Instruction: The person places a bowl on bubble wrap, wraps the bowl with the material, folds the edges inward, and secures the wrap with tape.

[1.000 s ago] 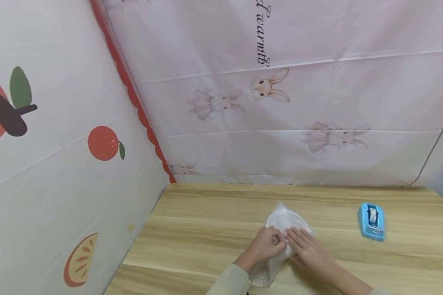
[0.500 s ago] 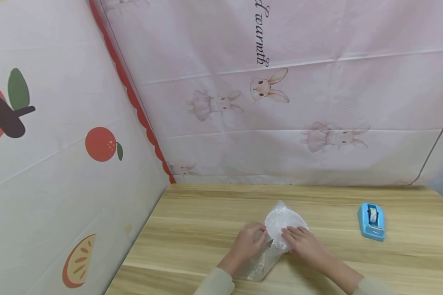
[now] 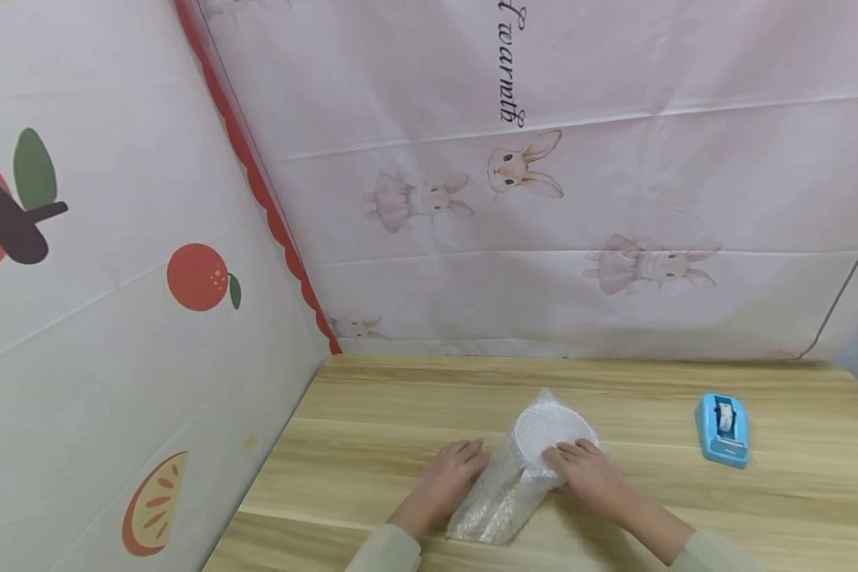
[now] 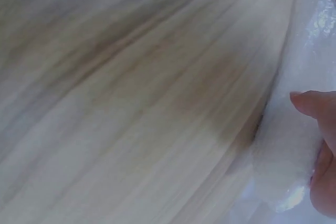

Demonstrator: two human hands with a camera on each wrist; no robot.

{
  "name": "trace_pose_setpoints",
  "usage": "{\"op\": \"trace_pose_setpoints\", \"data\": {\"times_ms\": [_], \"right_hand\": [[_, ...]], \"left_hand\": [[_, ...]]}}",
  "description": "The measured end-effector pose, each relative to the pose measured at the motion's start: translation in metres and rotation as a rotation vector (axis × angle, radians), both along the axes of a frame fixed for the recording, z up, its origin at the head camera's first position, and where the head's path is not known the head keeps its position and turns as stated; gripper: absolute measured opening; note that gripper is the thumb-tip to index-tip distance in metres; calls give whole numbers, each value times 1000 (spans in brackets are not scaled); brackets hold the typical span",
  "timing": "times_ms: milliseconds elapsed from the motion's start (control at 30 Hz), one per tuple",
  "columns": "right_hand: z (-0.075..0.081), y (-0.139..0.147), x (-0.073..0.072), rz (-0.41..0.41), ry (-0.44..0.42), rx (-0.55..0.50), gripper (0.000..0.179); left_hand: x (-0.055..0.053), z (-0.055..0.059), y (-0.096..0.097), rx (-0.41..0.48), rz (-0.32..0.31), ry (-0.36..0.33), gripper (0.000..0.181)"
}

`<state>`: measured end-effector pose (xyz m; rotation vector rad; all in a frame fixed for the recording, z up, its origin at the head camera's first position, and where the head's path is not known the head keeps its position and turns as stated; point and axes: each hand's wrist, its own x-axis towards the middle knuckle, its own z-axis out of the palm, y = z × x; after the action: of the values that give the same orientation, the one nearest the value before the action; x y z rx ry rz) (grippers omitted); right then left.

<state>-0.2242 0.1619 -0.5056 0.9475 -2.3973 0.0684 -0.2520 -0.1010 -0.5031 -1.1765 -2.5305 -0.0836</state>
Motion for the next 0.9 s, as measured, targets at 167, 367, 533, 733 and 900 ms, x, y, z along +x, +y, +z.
{"op": "trace_pose_setpoints", "data": {"times_ms": [167,367,533,733,900], "right_hand": [[10,-3,3,-25,-115,30,36],[16,-4,5,-47,-206,55,33],[15,-4,4,-46,-222,58,32],[13,-2,3,-21,-219,13,33],[13,-3,3,-21,-220,-29,33]], "left_hand": [[2,-3,-9,-138,-3,115,43],[3,-7,-15,-215,-15,174,54],[3,-8,-16,-203,-78,212,49],[4,-8,-15,-179,-137,266,43],[4,-9,-16,-176,-143,235,45]]}}
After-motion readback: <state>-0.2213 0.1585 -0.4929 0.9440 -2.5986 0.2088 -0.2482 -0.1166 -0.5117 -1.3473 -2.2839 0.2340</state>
